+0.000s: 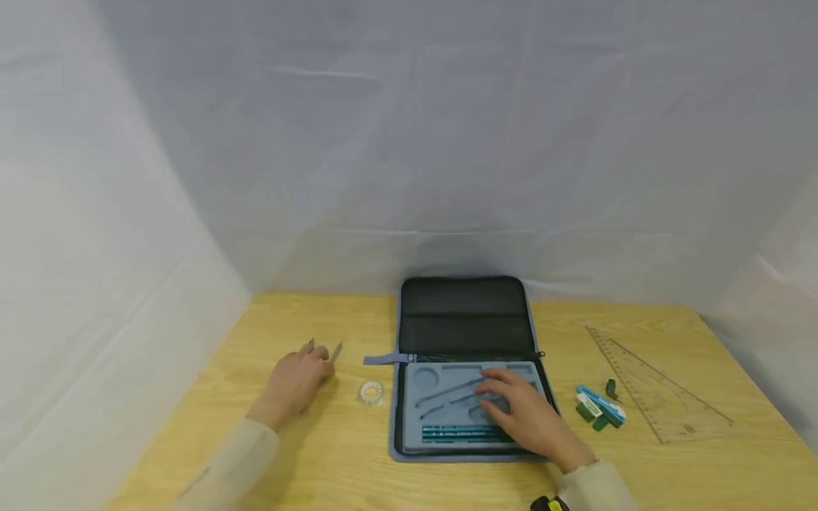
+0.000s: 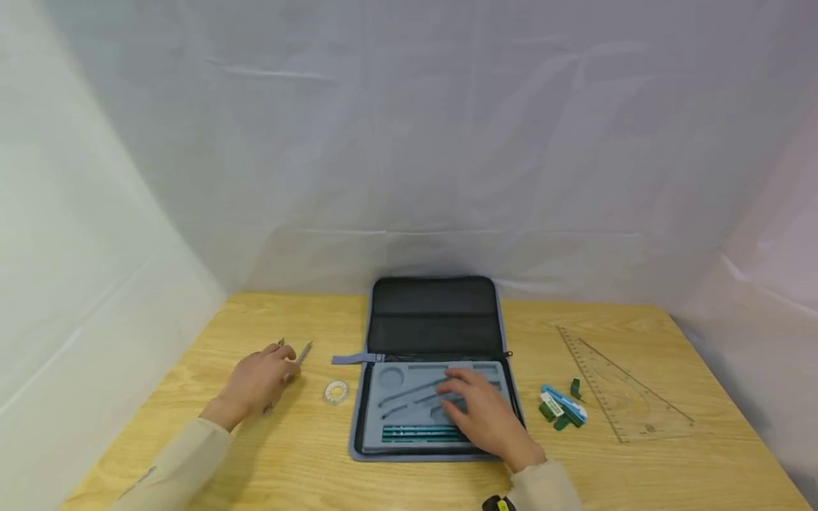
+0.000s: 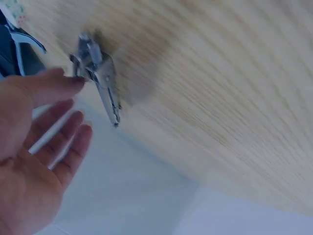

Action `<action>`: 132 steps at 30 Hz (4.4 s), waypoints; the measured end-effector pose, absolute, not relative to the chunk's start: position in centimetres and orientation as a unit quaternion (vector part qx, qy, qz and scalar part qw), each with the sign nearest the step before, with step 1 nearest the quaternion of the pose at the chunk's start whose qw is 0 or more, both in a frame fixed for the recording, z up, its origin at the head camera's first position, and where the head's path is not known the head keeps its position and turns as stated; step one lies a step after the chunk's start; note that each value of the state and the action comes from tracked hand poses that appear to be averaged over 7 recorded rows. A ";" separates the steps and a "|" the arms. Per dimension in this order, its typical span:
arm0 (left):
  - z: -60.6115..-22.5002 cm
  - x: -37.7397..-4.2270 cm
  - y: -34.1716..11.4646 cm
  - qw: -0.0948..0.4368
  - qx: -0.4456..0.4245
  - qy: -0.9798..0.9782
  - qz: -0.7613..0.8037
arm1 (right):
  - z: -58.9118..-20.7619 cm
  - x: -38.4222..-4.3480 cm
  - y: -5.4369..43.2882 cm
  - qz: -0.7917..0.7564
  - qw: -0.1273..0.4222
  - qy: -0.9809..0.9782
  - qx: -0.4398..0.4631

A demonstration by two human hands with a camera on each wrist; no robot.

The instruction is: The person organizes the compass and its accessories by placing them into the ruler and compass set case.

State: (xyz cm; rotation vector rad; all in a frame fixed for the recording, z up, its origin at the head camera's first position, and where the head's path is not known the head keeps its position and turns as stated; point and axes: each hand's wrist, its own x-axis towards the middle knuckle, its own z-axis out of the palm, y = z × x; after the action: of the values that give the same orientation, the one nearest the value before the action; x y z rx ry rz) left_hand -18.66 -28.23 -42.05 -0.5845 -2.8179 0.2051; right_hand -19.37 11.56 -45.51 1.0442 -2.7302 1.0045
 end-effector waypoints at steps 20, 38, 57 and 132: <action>-42.2 -20.4 -28.4 0.141 -0.289 -0.941 0.109 | -46.0 -19.2 12.1 0.323 0.025 -0.886 0.332; -42.7 -20.4 -29.6 0.132 -0.292 -0.942 0.097 | -46.5 -18.8 12.9 0.323 0.033 -0.888 0.325; -40.4 -20.5 -26.9 0.272 -0.353 -0.894 -0.052 | -46.7 -18.4 13.6 0.340 0.006 -0.892 0.297; -44.1 -19.7 -6.7 0.150 -0.332 -0.931 0.009 | -47.1 -18.7 17.1 0.364 0.053 -0.891 0.266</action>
State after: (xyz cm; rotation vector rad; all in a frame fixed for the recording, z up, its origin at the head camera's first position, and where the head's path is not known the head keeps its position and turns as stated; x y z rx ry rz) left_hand -19.66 -6.70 -44.12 -0.9523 -2.6752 0.0260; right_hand -18.71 17.13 -47.06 0.8075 -2.7093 1.1068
